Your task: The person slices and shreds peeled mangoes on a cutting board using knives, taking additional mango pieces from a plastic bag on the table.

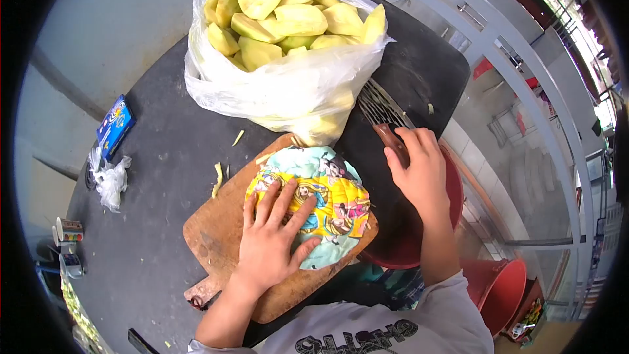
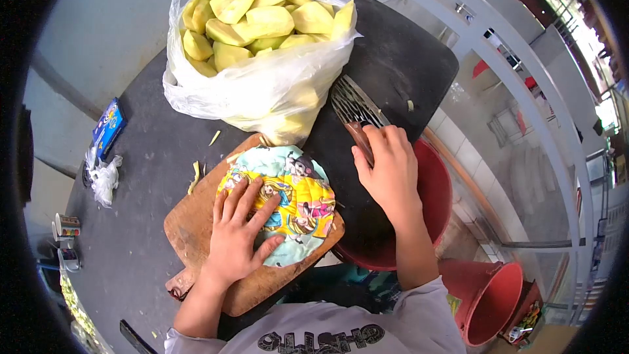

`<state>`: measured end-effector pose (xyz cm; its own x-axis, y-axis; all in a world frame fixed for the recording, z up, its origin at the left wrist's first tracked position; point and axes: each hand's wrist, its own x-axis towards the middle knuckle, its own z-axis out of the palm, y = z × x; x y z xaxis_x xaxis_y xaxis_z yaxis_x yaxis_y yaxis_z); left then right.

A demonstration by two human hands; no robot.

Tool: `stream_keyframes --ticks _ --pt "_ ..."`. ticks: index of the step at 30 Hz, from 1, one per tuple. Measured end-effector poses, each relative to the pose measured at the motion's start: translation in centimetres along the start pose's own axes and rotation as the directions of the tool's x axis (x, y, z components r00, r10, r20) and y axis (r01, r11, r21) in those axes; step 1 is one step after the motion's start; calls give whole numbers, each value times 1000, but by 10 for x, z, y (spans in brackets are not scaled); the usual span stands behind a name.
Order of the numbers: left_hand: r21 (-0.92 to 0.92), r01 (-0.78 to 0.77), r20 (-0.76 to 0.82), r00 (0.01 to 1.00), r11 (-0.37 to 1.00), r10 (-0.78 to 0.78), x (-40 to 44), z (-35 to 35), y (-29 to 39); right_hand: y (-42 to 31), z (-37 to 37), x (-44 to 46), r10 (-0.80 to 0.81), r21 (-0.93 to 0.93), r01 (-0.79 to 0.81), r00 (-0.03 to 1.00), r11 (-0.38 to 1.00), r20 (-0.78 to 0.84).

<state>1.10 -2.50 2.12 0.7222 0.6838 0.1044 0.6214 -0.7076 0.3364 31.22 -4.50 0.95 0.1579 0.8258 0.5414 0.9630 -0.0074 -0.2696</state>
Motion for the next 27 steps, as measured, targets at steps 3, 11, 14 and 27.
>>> stream_keyframes --ticks 3,11,14,27 --pt "1 18 22 1000 1000 -18 1 -2 2 0 15 3 58 -42 -54 995 998 77" --pt "-58 57 -14 998 997 -58 6 -3 0 7 24 9 120 -87 -102 966 991 228" --pt "-59 73 8 997 996 -73 9 -6 2 9 21 11 131 -65 -118 954 991 270" --pt "-133 90 31 996 987 -86 9 -15 1 -11 -10 16 298 -90 -285 893 954 337"
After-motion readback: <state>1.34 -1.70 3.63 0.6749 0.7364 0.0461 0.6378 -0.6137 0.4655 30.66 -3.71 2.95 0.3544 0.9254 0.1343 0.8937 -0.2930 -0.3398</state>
